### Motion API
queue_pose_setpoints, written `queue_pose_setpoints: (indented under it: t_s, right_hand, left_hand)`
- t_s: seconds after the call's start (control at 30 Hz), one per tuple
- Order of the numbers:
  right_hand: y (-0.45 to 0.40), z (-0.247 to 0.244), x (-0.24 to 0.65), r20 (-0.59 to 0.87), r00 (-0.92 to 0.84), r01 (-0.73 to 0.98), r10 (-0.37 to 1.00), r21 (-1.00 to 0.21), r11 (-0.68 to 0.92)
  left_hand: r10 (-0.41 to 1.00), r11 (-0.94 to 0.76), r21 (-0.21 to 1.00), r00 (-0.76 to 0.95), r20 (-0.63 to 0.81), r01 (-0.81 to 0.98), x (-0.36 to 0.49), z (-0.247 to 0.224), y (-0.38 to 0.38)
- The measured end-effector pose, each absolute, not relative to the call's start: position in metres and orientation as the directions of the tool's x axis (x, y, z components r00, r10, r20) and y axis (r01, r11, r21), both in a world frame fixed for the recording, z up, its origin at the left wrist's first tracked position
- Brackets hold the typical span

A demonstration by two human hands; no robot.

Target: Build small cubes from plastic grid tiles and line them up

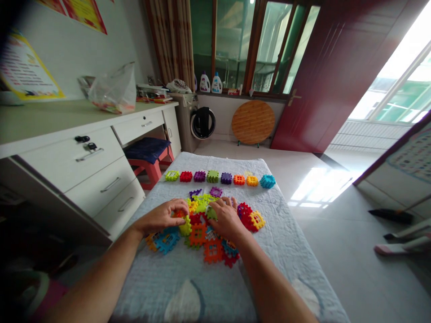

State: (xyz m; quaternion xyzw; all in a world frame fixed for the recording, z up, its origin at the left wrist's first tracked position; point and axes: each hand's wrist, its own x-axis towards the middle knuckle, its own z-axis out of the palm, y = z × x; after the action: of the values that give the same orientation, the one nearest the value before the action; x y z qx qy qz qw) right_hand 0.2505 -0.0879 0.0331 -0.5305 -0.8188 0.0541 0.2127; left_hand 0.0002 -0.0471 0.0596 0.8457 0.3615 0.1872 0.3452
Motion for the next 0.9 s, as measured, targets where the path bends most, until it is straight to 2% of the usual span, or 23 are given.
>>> queue_pose_setpoints:
  t_s: [0.13,0.27,0.53,0.67,0.9]
  right_hand:
    - [-0.081,0.031,0.264,0.372,-0.18,0.888,0.91,-0.337,0.314]
    - [-0.077,0.031,0.278,0.443,-0.02,0.908,0.896,-0.366,0.201]
    - [-0.086,0.039,0.268,0.35,-0.137,0.942,0.927,-0.243,0.231]
    - [-0.086,0.038,0.258,0.309,-0.231,0.927,0.923,-0.219,0.305]
    - [-0.081,0.032,0.251,0.302,-0.247,0.921,0.921,-0.222,0.319]
  left_hand:
    - [0.83,-0.443,0.724,0.548,0.108,0.529,0.004,0.051,-0.041]
    - [0.857,-0.469,0.708,0.465,0.221,0.527,0.006,0.042,-0.034]
    - [0.854,-0.516,0.608,0.309,0.417,0.604,0.001,0.029,-0.023]
    - [0.875,-0.471,0.594,0.259,0.409,0.653,-0.008,0.025,-0.016]
    - [0.918,-0.391,0.637,0.232,0.321,0.665,-0.019,0.012,-0.004]
